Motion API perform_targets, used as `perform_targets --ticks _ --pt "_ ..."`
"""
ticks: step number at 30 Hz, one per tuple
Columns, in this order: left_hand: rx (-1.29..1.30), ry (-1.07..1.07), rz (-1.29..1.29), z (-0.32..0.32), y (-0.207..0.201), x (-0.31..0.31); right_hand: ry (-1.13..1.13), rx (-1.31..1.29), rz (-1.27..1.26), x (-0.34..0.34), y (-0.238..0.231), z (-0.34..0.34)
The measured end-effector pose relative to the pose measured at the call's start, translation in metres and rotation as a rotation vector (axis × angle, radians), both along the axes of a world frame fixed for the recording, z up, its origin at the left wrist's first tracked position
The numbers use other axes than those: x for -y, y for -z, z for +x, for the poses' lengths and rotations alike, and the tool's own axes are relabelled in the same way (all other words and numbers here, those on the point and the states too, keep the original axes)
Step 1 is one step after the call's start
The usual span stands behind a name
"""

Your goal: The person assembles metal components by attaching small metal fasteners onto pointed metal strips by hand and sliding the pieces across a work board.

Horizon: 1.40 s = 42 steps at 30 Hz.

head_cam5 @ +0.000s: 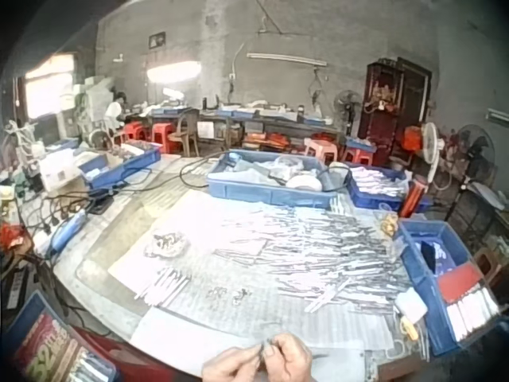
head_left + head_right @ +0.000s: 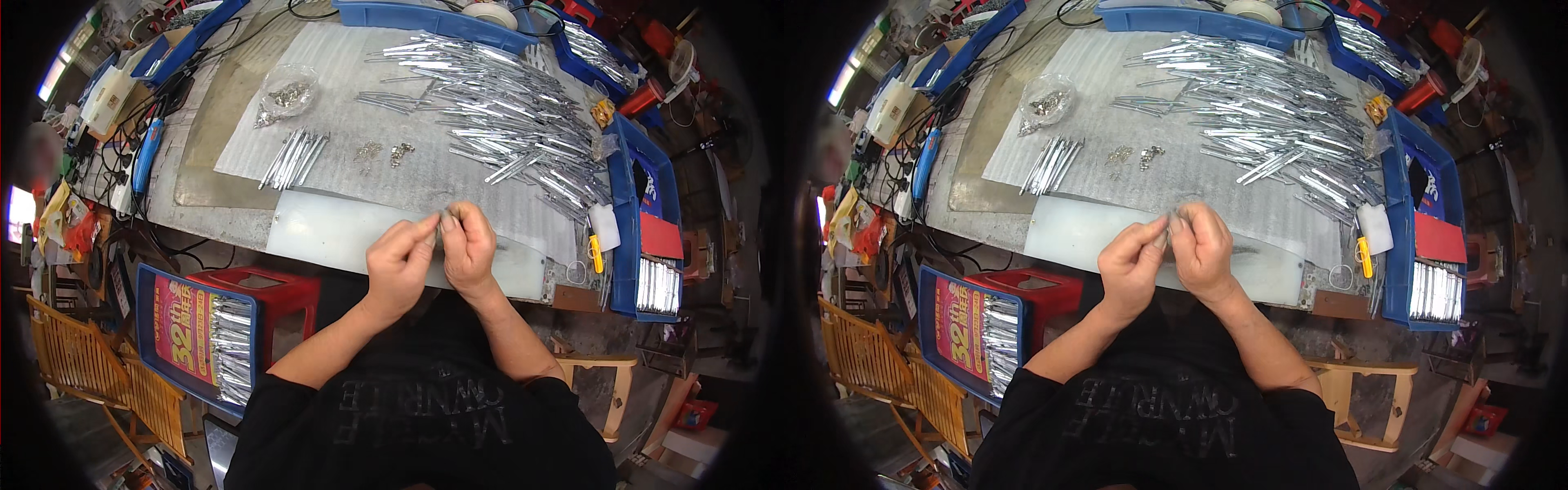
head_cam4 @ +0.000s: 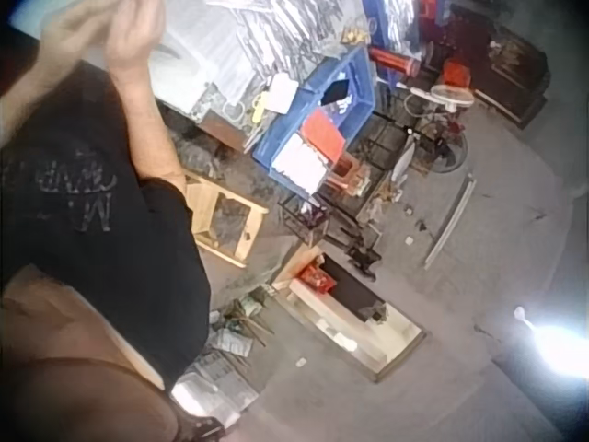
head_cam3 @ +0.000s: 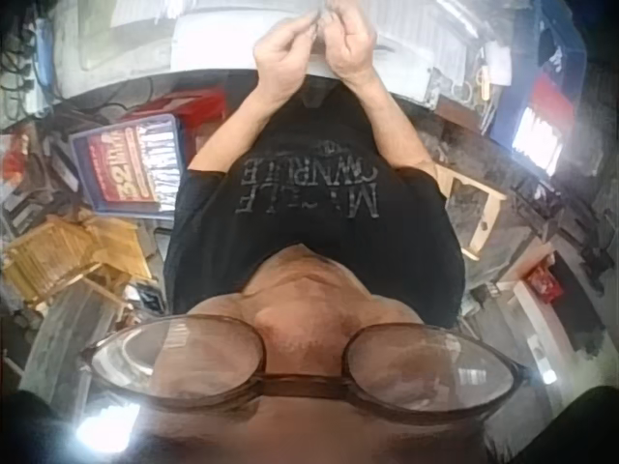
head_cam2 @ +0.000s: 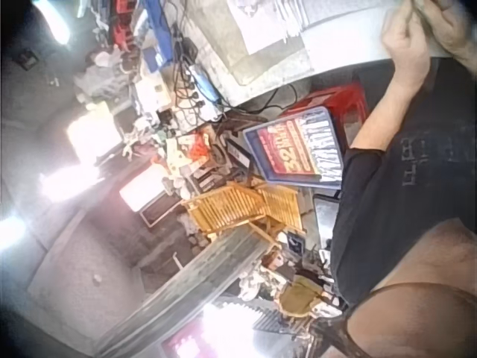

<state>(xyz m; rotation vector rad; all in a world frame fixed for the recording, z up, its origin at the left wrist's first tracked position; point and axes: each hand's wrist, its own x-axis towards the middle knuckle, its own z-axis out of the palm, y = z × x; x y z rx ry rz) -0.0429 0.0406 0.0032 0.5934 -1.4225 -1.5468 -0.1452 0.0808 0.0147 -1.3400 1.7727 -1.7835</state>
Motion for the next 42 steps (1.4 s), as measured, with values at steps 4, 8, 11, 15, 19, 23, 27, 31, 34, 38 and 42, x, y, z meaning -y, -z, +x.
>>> perform_targets --ticks 4,8,11,15,19,23,27,31,34,38,42 --pt "0.078 -0.015 -0.211 -0.001 -0.003 -0.002 0.029 -0.09 -0.064 -0.006 0.005 -0.005" --pt "0.111 -0.082 -0.397 -0.005 -0.003 -0.005 0.035 -0.097 -0.069 -0.015 0.009 -0.007" --pt "-0.108 0.13 0.253 -0.006 -0.006 -0.01 0.037 0.001 -0.025 -0.015 0.009 -0.006" --pt "0.093 -0.028 -0.331 -0.008 -0.006 -0.006 0.04 0.03 0.016 -0.024 0.004 -0.01" --pt "0.241 0.0 -0.539 -0.004 -0.011 0.008 0.025 -0.158 0.053 -0.031 -0.002 -0.029" --pt "0.436 0.066 -0.694 0.012 -0.004 0.019 0.117 -0.203 0.14 -0.051 -0.005 -0.044" --pt "0.591 0.197 -0.935 0.021 -0.006 0.024 0.18 -0.237 0.158 -0.068 0.002 -0.054" --pt "0.651 0.342 -1.026 0.027 -0.004 0.029 0.198 -0.258 0.188 -0.077 0.01 -0.057" --pt "0.658 0.478 -1.102 0.02 -0.011 0.03 0.194 -0.229 0.194 -0.08 0.014 -0.058" --pt "0.669 0.562 -1.15 -0.013 -0.012 0.022 0.211 -0.003 0.185 -0.08 0.02 -0.059" --pt "0.548 0.528 -1.102 -0.041 -0.002 0.01 0.208 0.02 0.138 -0.08 0.023 -0.058"
